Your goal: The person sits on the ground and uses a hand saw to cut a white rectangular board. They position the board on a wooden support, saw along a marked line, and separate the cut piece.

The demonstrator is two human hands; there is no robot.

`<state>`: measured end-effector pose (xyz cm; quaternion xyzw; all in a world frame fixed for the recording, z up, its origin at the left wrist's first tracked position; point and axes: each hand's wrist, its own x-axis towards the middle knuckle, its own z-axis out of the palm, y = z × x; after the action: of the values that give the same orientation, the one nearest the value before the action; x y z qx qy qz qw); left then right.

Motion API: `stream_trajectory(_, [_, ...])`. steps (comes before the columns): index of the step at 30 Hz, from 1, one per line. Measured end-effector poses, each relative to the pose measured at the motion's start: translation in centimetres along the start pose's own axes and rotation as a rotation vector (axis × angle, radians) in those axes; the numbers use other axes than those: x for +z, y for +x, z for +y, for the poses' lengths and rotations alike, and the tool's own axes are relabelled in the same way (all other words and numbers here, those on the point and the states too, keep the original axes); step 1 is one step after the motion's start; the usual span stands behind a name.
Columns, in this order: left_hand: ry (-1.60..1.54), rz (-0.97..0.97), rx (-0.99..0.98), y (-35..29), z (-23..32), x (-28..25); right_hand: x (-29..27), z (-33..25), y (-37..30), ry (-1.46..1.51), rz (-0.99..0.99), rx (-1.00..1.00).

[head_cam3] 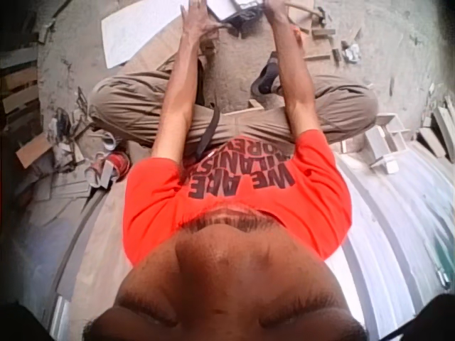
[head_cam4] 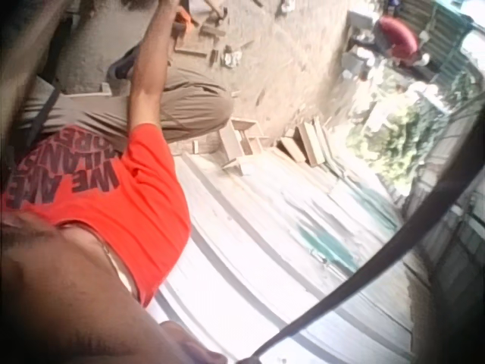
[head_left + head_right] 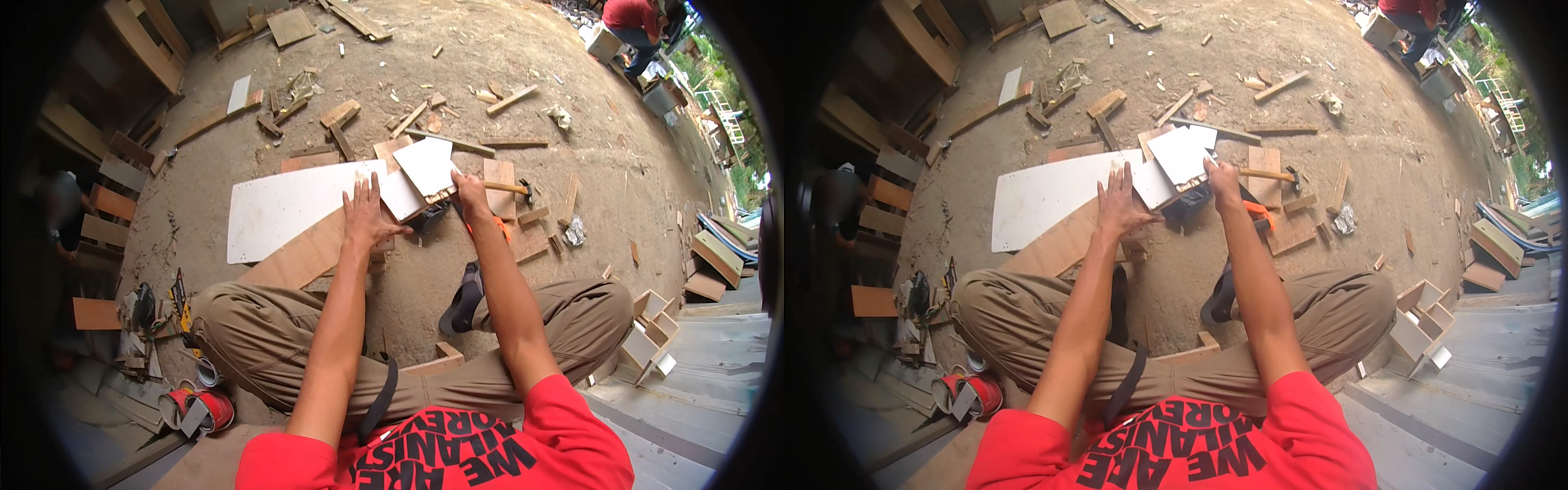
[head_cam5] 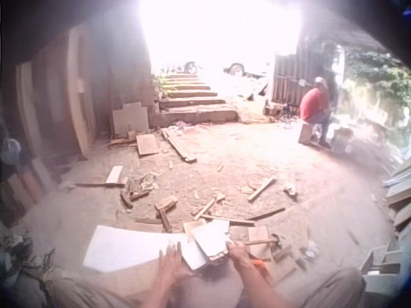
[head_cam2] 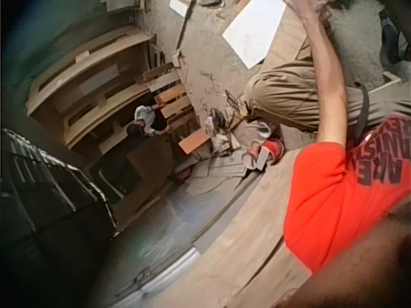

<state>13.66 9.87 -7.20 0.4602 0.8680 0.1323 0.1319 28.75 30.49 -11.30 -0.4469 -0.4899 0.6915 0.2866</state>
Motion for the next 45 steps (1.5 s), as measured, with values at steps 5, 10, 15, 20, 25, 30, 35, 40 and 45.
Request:
stream_trajectory(5, [0.008,0.067,-0.084,-1.4,-1.1,-0.1,4.1,1.8,-1.4,-0.212,-0.113,-0.202])
stream_trajectory(10, [0.017,0.118,-0.022,-1.2,-2.1,0.9,4.3,2.5,-1.1,-0.41,-0.06,-0.223])
stream_trajectory(15, [0.031,0.115,0.072,-1.1,-2.7,0.6,4.8,-0.7,-4.2,-0.498,-0.246,-0.148])
stream_trajectory(20, [0.029,0.029,0.187,-0.3,-1.4,0.3,1.6,-1.7,-5.1,-0.435,-0.304,-0.162])
stream_trajectory(25, [0.044,-0.064,0.285,0.2,1.1,0.2,-2.9,-1.8,-3.6,-0.168,-0.376,-0.015])
stream_trajectory(30, [0.057,-0.115,0.288,0.8,3.0,-0.3,-5.9,-2.5,-4.0,-0.009,-0.296,0.088])
stream_trajectory(35, [0.089,-0.125,0.359,1.5,4.7,1.1,-9.7,-2.3,-4.4,0.131,-0.266,0.048])
stream_trajectory(40, [0.224,-0.013,0.513,2.9,7.7,0.7,-12.0,-2.0,-5.5,0.278,-0.155,-0.057])
stream_trajectory(45, [0.146,0.12,0.541,3.5,10.6,0.5,-14.7,0.3,-3.9,0.452,0.134,-0.198])
